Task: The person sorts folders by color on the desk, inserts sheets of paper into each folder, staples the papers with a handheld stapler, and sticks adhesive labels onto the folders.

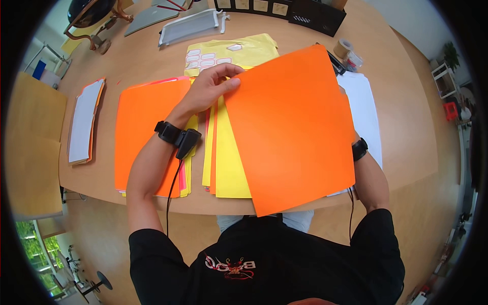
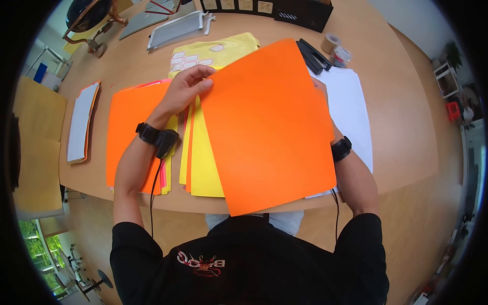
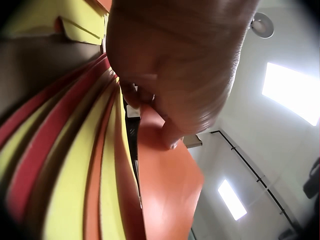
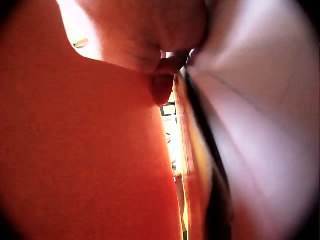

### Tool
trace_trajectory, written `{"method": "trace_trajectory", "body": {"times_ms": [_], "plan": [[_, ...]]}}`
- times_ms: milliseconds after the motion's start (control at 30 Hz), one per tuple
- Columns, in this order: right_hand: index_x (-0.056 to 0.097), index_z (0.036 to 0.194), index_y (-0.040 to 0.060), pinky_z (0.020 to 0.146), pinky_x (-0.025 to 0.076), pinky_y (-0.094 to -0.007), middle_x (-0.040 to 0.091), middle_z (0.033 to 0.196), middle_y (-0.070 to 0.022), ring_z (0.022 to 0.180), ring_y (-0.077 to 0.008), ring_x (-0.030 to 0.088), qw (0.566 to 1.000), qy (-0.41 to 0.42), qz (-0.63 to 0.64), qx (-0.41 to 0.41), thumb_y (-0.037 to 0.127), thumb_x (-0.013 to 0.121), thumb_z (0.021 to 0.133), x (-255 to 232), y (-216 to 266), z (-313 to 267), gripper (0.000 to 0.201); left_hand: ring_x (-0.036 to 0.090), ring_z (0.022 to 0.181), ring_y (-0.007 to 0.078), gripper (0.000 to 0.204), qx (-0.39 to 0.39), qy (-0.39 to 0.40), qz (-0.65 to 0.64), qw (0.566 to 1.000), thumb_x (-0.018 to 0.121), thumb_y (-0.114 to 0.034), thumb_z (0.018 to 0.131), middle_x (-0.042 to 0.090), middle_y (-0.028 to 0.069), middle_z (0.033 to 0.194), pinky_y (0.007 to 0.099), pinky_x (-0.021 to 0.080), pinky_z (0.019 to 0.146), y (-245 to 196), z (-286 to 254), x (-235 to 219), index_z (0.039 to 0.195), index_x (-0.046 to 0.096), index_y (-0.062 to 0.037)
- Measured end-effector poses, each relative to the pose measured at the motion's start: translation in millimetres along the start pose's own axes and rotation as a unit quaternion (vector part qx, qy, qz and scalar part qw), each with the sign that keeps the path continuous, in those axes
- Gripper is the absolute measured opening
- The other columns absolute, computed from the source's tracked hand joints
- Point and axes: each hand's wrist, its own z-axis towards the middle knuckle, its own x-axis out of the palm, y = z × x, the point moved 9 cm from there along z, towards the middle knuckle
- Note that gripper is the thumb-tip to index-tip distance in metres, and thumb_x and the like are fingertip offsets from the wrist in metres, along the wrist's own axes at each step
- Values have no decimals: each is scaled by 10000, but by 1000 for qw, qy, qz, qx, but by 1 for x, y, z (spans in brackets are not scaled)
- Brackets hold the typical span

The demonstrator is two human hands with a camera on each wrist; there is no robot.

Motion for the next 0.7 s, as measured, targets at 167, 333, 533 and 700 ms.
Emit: {"method": "trace_trajectory", "body": {"times_ms": [167,333,533,700], "plan": [[652,1025,-18,564,466,-186,672,858,5,667,-30,583,998,12,54,-10,172,649,964,10,7,-2,200,576,1102,110,243,52,-40,-143,987,569,-112,1001,631,27,1157,273,430,1010,7,6,-16,1224,589,-18],[650,1072,-32,622,493,-241,679,901,-15,747,-67,613,995,-44,-89,24,256,632,984,-5,10,2,302,571,1079,190,160,227,3,-227,947,596,-135,975,614,51,1037,312,422,1016,18,13,-45,1099,599,-32],[649,1176,18,804,534,-347,715,1005,-147,931,-248,690,832,-135,-533,-70,325,745,831,-96,85,1,471,567,1161,270,208,110,-35,-374,920,559,-280,984,619,105,1067,373,446,1071,88,37,-74,991,608,-78],[655,1175,33,825,533,-392,711,1031,-168,941,-299,687,695,-130,-702,79,395,800,737,-151,59,-5,587,569,1177,247,212,101,-23,-410,906,589,-275,977,632,97,1080,356,446,1059,89,33,-79,1036,610,-72]]}}
